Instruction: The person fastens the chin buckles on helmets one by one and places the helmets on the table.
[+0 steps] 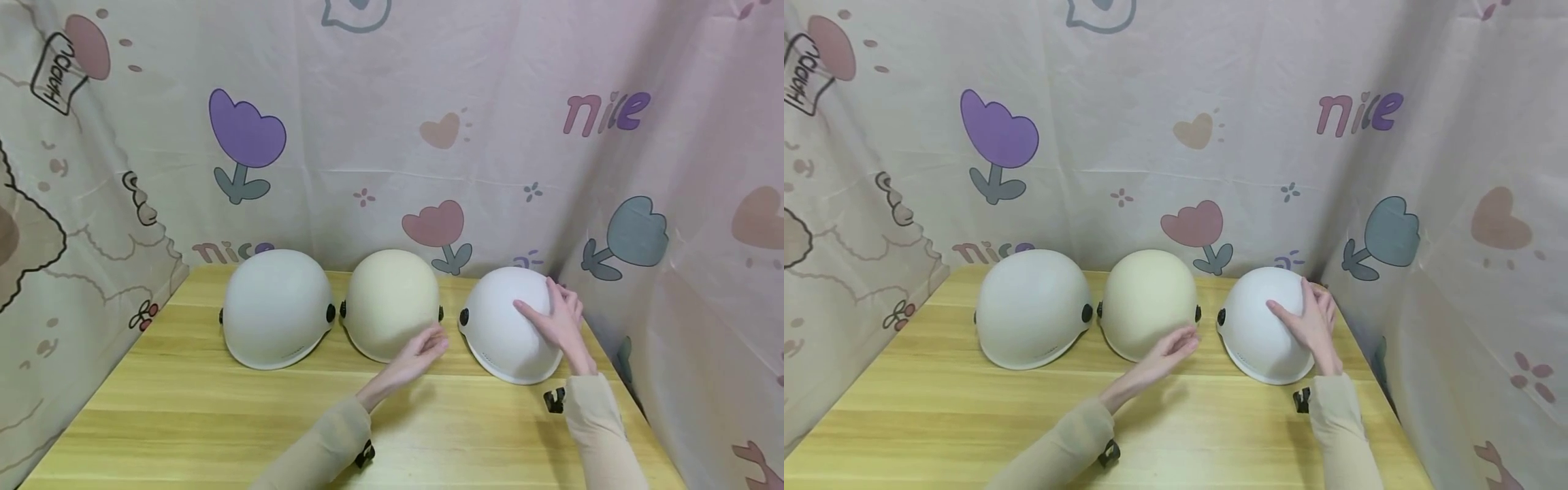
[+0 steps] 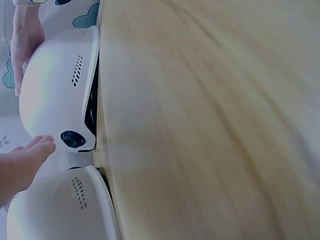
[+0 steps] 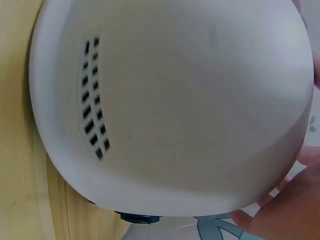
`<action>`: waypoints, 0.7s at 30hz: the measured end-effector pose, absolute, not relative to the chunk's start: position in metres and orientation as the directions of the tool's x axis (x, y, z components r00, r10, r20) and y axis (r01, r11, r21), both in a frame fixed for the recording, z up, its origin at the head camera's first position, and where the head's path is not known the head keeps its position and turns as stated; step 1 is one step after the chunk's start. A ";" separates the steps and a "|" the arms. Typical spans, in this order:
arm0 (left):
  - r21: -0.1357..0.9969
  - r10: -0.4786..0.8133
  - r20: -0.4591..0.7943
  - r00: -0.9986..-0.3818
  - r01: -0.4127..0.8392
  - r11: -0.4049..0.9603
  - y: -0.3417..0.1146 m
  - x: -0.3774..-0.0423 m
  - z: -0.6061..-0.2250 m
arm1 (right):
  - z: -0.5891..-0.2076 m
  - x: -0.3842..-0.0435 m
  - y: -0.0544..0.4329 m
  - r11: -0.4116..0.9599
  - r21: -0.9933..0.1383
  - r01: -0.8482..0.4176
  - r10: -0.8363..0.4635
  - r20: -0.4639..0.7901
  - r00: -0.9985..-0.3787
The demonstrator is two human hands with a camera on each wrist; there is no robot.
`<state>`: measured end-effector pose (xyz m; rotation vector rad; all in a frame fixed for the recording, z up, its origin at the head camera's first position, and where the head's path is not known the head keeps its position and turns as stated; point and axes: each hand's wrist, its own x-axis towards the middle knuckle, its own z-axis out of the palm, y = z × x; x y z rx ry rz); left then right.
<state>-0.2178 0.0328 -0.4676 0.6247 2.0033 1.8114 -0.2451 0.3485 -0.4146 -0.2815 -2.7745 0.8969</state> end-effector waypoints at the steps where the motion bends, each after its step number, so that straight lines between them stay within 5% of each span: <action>1: 0.994 0.549 0.007 -0.836 0.066 0.087 0.035 -0.218 -0.468 | -0.415 -0.244 0.347 0.797 -0.593 0.117 0.245 0.140 -0.959; 9: 0.986 0.554 -0.140 -0.821 -0.062 0.157 0.056 -0.222 -0.471 | -0.415 -0.242 0.347 0.797 -0.590 0.128 0.255 0.137 -0.957; 21: 0.971 0.519 -0.200 -0.831 -0.241 -0.011 0.083 -0.236 -0.487 | -0.416 -0.243 0.348 0.801 -0.588 0.111 0.242 0.150 -0.958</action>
